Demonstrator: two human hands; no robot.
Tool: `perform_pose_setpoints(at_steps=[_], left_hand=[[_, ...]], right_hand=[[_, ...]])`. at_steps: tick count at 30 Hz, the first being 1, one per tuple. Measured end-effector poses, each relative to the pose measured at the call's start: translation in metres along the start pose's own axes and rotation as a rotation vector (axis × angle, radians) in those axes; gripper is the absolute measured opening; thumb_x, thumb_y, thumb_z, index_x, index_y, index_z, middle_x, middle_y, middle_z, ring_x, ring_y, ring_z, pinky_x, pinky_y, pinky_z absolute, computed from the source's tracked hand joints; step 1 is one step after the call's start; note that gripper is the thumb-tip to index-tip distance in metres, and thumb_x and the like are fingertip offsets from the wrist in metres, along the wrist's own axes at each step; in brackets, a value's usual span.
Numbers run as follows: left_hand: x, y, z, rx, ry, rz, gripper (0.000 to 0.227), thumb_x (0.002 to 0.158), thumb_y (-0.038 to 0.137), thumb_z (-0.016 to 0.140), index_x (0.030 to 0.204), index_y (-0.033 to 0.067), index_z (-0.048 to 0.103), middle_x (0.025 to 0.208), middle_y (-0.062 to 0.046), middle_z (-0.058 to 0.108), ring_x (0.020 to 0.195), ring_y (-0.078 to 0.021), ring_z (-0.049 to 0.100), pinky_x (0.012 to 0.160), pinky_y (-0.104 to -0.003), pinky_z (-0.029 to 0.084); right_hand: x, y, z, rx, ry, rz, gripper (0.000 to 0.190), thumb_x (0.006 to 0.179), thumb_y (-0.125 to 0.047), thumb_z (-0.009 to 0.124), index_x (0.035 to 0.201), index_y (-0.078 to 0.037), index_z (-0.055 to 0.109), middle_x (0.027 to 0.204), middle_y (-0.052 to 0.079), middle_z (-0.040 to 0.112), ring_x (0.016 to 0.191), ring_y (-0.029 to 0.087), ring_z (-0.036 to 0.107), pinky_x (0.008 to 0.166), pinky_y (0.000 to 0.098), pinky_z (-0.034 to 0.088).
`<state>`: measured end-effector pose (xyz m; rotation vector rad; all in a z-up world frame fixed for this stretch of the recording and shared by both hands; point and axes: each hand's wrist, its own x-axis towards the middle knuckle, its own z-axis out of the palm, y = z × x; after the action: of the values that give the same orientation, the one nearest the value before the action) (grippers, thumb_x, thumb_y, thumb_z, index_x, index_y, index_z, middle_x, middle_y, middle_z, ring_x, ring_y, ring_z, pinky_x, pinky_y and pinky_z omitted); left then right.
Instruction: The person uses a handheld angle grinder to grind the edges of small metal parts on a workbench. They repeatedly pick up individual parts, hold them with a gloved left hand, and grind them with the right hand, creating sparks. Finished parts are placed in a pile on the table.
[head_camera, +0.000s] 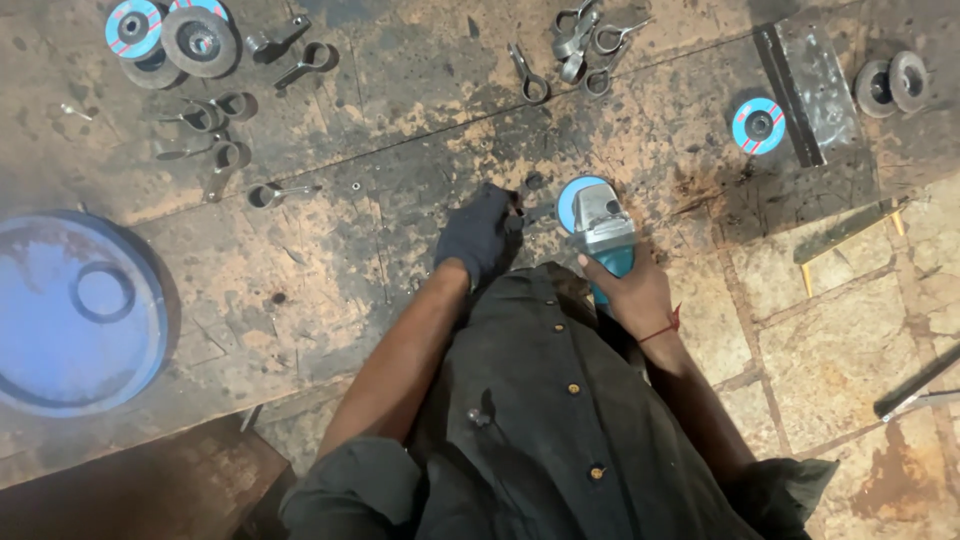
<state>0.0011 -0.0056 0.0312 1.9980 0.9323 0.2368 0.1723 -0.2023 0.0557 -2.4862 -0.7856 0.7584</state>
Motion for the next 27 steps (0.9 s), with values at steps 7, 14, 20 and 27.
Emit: perform_pose_setpoints(at_steps=[7, 14, 20, 27], left_hand=[[0.018, -0.029, 0.017, -0.059, -0.078, -0.238, 0.028, 0.091, 0.030, 0.059, 0.113, 0.0178, 0.070, 0.113, -0.017, 0.073, 0.106, -0.0414, 0.068, 0.089, -0.048, 0.053], [0.023, -0.040, 0.025, -0.018, -0.081, -0.211, 0.030, 0.094, 0.034, 0.060, 0.118, 0.0187, 0.069, 0.118, -0.018, 0.071, 0.110, -0.0422, 0.066, 0.090, -0.048, 0.052], [0.024, -0.032, 0.016, 0.023, -0.137, -0.221, 0.032, 0.088, 0.030, 0.064, 0.117, 0.0187, 0.070, 0.116, -0.017, 0.072, 0.109, -0.0409, 0.067, 0.090, -0.046, 0.053], [0.026, -0.043, 0.024, 0.026, -0.119, -0.162, 0.036, 0.082, 0.028, 0.072, 0.117, 0.0195, 0.070, 0.113, -0.017, 0.072, 0.106, -0.0416, 0.067, 0.088, -0.048, 0.054]], right_hand=[[0.007, -0.016, -0.003, 0.119, -0.017, -0.116, 0.070, 0.078, -0.057, 0.079, 0.114, 0.002, 0.068, 0.101, 0.025, 0.074, 0.096, 0.039, 0.074, 0.082, 0.0460, 0.055], [0.036, -0.006, 0.007, -0.108, -0.041, -0.010, 0.078, 0.077, -0.066, 0.079, 0.112, 0.003, 0.069, 0.104, 0.026, 0.074, 0.100, 0.041, 0.073, 0.088, 0.0468, 0.055], [0.057, -0.025, 0.003, -0.118, -0.096, -0.012, 0.081, 0.075, -0.067, 0.078, 0.119, -0.001, 0.067, 0.107, 0.026, 0.073, 0.104, 0.043, 0.070, 0.089, 0.0479, 0.054], [0.064, -0.038, 0.000, -0.139, -0.223, -0.051, 0.080, 0.074, -0.066, 0.076, 0.122, -0.002, 0.068, 0.110, 0.023, 0.074, 0.105, 0.040, 0.071, 0.090, 0.0470, 0.054]])
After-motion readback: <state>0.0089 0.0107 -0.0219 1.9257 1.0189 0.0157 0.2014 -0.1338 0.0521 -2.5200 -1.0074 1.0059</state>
